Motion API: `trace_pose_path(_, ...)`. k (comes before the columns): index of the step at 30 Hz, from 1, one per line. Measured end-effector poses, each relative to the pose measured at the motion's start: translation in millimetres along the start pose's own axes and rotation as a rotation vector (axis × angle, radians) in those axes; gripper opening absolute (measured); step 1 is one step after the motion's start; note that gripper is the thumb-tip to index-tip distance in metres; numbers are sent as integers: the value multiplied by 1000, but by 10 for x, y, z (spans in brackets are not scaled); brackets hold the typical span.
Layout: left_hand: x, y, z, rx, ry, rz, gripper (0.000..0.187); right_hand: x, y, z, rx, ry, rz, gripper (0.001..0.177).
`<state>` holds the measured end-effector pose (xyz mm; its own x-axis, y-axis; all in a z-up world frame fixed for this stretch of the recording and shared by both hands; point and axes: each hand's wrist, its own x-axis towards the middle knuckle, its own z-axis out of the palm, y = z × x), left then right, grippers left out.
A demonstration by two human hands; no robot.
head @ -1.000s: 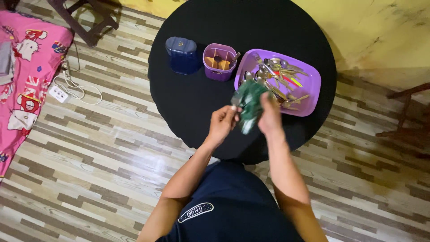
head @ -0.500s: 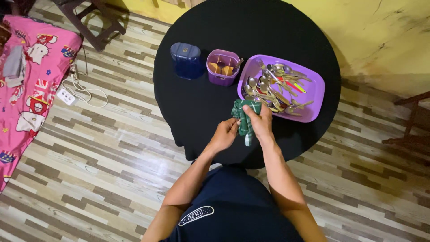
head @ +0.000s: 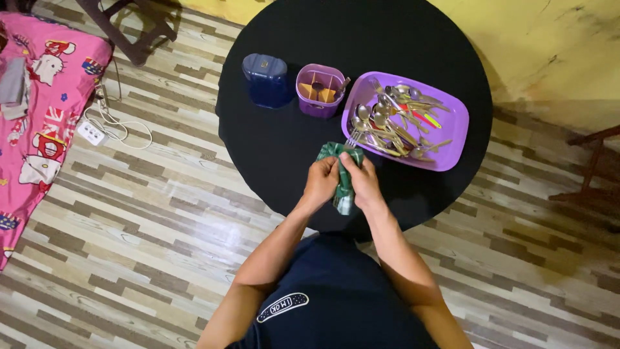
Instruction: Wiping forks and spoons with a cloth and placing them in a holder.
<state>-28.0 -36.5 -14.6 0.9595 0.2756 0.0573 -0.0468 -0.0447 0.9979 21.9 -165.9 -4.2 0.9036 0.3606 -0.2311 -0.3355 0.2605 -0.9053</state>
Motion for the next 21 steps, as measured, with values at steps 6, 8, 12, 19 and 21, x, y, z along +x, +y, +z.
trace_pose_path(6, -164, 53, -51, -38, -100, -81, 24, -21, -289, 133, 49, 53, -111, 13)
trace_pose_path(8, -250, 156, -113, -129, -121, -153, 23, -38, -526, 172, 65, 92, -124, 14)
trace_pose_path(12, -346, 78, -130, -171, -128, -196, 27, -72, -682, 187, 56, 104, -171, 19)
trace_pose_path(19, -406, 6, -159, -44, -8, -127, 30, -160, -318, 245, -153, 139, -78, 20)
trace_pose_path(21, -453, 284, -141, -139, 9, -200, 27, -170, -632, 353, 25, 28, -251, 30)
